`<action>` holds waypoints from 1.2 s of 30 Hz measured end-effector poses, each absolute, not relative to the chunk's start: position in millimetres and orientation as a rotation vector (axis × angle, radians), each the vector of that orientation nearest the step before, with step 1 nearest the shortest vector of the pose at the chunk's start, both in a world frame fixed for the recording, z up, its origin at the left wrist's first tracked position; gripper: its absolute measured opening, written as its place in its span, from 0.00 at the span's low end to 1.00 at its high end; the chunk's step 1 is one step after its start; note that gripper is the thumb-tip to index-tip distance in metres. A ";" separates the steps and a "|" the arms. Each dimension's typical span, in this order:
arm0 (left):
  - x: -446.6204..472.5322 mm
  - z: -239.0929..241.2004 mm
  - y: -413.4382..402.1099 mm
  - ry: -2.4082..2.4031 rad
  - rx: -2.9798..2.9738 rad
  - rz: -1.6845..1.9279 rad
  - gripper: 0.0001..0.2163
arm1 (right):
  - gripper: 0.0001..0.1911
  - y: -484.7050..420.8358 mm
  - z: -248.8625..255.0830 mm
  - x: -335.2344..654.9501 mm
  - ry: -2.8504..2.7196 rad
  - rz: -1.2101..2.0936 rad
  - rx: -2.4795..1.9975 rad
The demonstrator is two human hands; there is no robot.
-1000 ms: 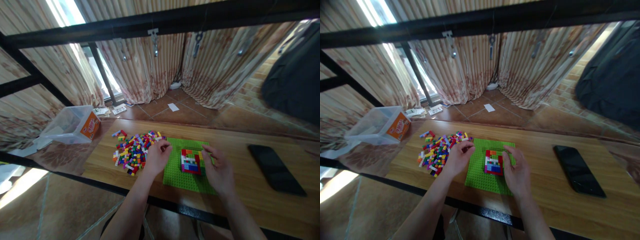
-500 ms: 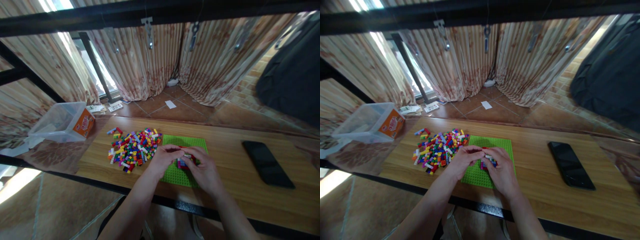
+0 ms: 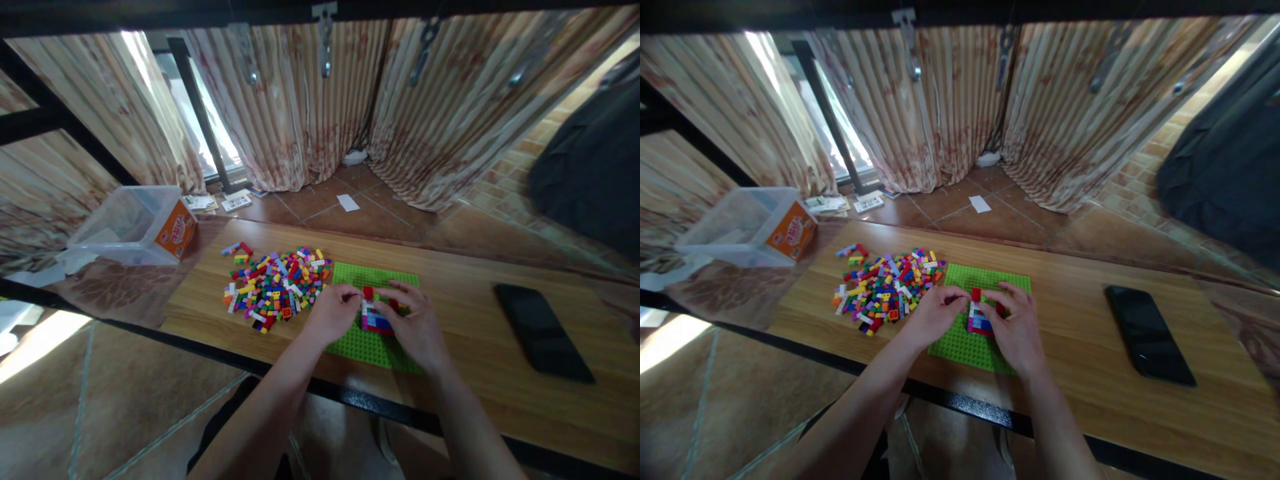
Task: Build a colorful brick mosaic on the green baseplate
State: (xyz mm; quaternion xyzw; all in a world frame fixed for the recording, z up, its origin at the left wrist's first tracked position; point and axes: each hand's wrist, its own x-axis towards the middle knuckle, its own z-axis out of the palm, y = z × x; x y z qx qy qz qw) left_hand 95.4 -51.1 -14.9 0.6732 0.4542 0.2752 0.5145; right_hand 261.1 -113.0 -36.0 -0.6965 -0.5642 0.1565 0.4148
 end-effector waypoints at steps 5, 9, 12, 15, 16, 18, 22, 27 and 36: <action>94.2 -11.7 -54.8 1.087 1.687 0.613 0.12 | 0.15 -110.1 -39.5 262.5 -1.403 0.440 -1.763; 95.5 -10.7 -59.0 1.076 1.721 0.580 0.14 | 0.15 -108.6 -39.7 264.4 -1.384 0.494 -1.780; 96.6 -8.0 -62.4 1.052 1.763 0.551 0.15 | 0.15 -108.0 -38.7 263.3 -1.379 0.498 -1.779; 97.3 -5.2 -64.4 1.048 1.803 0.535 0.15 | 0.15 -108.4 -37.5 262.4 -1.382 0.495 -1.783; 97.4 -4.8 -64.7 1.050 1.809 0.534 0.16 | 0.16 -108.7 -37.2 262.5 -1.383 0.499 -1.787; 97.6 -4.8 -64.9 1.051 1.815 0.533 0.16 | 0.17 -109.4 -36.7 263.4 -1.376 0.509 -1.798; 98.5 -8.1 -64.4 1.056 1.787 0.548 0.15 | 0.18 -109.4 -35.5 264.6 -1.341 0.520 -1.771; 98.5 -9.9 -64.0 1.064 1.777 0.548 0.15 | 0.18 -106.3 -33.5 261.5 -1.253 0.507 -1.774; 98.8 -7.2 -66.1 1.053 1.848 0.527 0.15 | 0.21 -101.4 -35.5 254.7 -1.220 0.447 -1.844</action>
